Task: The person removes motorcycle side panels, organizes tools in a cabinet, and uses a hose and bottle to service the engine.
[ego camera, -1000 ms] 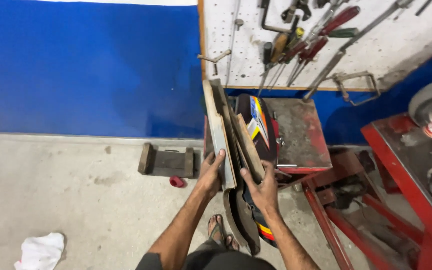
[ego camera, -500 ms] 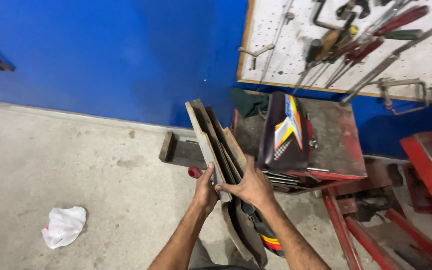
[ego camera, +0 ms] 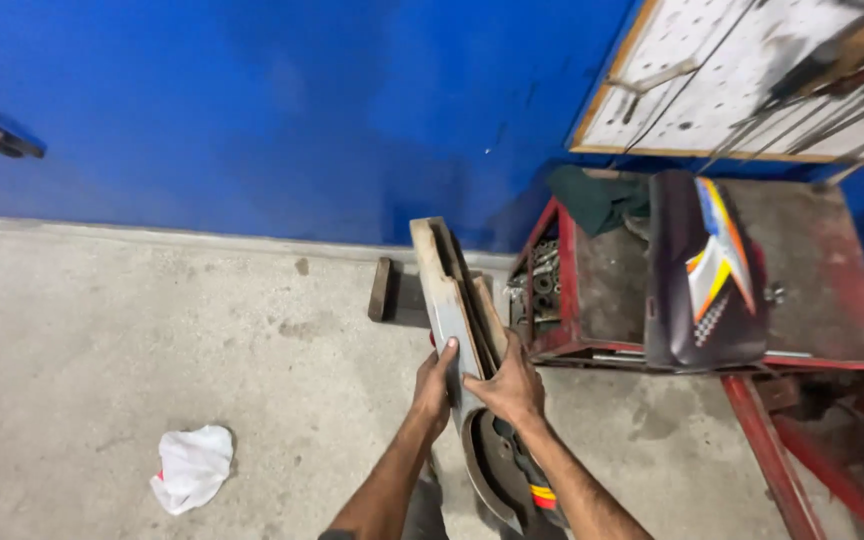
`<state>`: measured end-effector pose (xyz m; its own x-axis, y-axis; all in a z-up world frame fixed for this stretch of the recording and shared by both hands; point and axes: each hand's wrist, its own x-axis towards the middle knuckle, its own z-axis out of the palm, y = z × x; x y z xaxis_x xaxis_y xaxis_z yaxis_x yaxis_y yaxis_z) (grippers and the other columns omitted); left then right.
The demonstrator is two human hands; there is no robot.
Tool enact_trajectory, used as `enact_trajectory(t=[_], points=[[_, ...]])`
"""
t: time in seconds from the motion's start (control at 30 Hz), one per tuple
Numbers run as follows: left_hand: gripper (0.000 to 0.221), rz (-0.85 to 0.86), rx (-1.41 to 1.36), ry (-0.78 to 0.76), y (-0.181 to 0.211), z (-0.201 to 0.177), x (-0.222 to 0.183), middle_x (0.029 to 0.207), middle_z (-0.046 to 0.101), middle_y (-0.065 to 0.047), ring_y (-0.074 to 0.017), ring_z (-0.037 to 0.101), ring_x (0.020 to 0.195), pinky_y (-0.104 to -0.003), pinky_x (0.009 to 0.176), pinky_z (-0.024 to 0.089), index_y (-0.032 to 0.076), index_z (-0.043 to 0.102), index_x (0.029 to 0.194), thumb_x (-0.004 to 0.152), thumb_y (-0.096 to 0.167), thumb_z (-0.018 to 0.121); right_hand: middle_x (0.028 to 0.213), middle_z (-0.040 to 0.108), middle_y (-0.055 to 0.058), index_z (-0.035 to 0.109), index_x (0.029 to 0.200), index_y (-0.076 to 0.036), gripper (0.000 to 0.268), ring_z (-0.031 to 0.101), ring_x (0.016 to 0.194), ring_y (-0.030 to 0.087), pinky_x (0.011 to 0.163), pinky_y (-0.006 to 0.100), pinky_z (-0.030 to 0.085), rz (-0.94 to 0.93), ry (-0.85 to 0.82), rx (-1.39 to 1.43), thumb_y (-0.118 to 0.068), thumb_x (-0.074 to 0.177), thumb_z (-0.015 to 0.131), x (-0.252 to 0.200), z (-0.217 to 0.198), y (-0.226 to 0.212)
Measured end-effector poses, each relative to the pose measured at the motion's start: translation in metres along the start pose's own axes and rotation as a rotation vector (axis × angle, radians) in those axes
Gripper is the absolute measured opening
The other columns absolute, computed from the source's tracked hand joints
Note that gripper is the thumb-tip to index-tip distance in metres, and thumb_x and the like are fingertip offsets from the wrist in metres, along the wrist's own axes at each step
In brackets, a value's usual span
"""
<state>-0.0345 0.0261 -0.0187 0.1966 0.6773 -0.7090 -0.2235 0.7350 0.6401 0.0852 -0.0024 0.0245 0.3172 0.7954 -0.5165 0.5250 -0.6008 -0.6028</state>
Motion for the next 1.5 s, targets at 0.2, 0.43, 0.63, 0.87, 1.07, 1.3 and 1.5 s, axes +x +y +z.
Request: enact_trajectory(t=[0.2, 0.43, 0.63, 0.87, 1.07, 1.3, 1.5], points=[[0.079, -0.050, 0.071, 0.109, -0.046, -0.041, 0.099, 0.132, 0.066, -0.019, -0.0308, 0.064, 0.121, -0.039, 0.106, 0.049, 0.001, 0.054, 0.140, 0.077, 0.048, 0.064, 0.129, 0.062, 0.010, 0.032, 0.144, -0.021, 0.097, 0.065, 0.112, 0.037, 0.089, 0.049, 0.054, 0.187, 0.099, -0.079, -0.049, 0.062, 0.075, 0.099, 0.101, 0.060], [0.079, -0.062, 0.126, 0.118, -0.179, -0.107, 0.301, 0.143, 0.058, -0.014, -0.0288, 0.056, 0.132, -0.038, 0.112, 0.042, 0.012, 0.045, 0.148, 0.081, 0.053, 0.058, 0.122, 0.067, 0.010, 0.042, 0.137, -0.023, 0.093, 0.065, 0.111, 0.036, 0.089, 0.047, 0.053, 0.271, 0.072, -0.107, -0.062, 0.058, 0.069, 0.260, 0.229, 0.162], [0.075, -0.094, 0.265, 0.120, -0.267, -0.152, 0.465, 0.152, 0.047, -0.010, -0.0279, 0.046, 0.139, -0.036, 0.117, 0.034, 0.021, 0.030, 0.155, 0.090, 0.056, 0.043, 0.125, 0.063, 0.014, 0.040, 0.133, -0.014, 0.094, 0.063, 0.114, 0.036, 0.089, 0.048, 0.053, 0.242, 0.156, -0.139, -0.060, 0.060, 0.077, 0.403, 0.342, 0.247], [0.054, -0.068, 0.489, 0.174, -0.299, -0.168, 0.623, 0.121, 0.067, -0.019, -0.0328, 0.065, 0.112, -0.037, 0.094, 0.048, 0.001, 0.060, 0.124, 0.090, 0.043, 0.053, 0.126, 0.057, 0.022, 0.034, 0.134, -0.014, 0.040, 0.059, 0.113, 0.047, 0.091, 0.058, 0.049, 0.227, 0.228, -0.113, -0.020, 0.097, 0.047, 0.502, 0.414, 0.291], [0.068, -0.043, 0.835, 0.144, -0.378, -0.207, 0.745, 0.130, 0.063, -0.018, -0.0345, 0.057, 0.125, -0.044, 0.101, 0.048, 0.009, 0.057, 0.131, 0.083, 0.057, 0.062, 0.147, 0.034, 0.016, 0.032, 0.144, -0.018, 0.063, 0.050, 0.124, 0.048, 0.102, 0.059, 0.044, 0.145, 0.277, -0.114, -0.010, 0.087, 0.058, 0.491, 0.428, 0.313], [0.055, 0.042, 0.827, 0.061, -0.332, -0.162, 0.676, 0.118, 0.071, -0.018, -0.0336, 0.067, 0.113, -0.036, 0.091, 0.054, 0.001, 0.067, 0.122, 0.084, 0.041, 0.063, 0.116, 0.062, 0.007, 0.056, 0.120, -0.016, 0.042, 0.063, 0.104, 0.032, 0.084, 0.045, 0.051, -0.256, 0.562, -0.033, -0.040, 0.085, 0.063, 0.465, 0.412, 0.367], [0.064, 0.510, 0.847, 0.072, -0.352, -0.129, 0.676, 0.129, 0.065, -0.017, -0.0328, 0.060, 0.123, -0.038, 0.105, 0.045, 0.005, 0.054, 0.135, 0.082, 0.036, 0.069, 0.092, 0.077, -0.003, 0.071, 0.101, -0.014, 0.017, 0.074, 0.072, 0.012, 0.071, 0.025, 0.057, -0.503, 0.766, 0.252, -0.021, 0.086, 0.068, 0.357, 0.321, 0.311]])
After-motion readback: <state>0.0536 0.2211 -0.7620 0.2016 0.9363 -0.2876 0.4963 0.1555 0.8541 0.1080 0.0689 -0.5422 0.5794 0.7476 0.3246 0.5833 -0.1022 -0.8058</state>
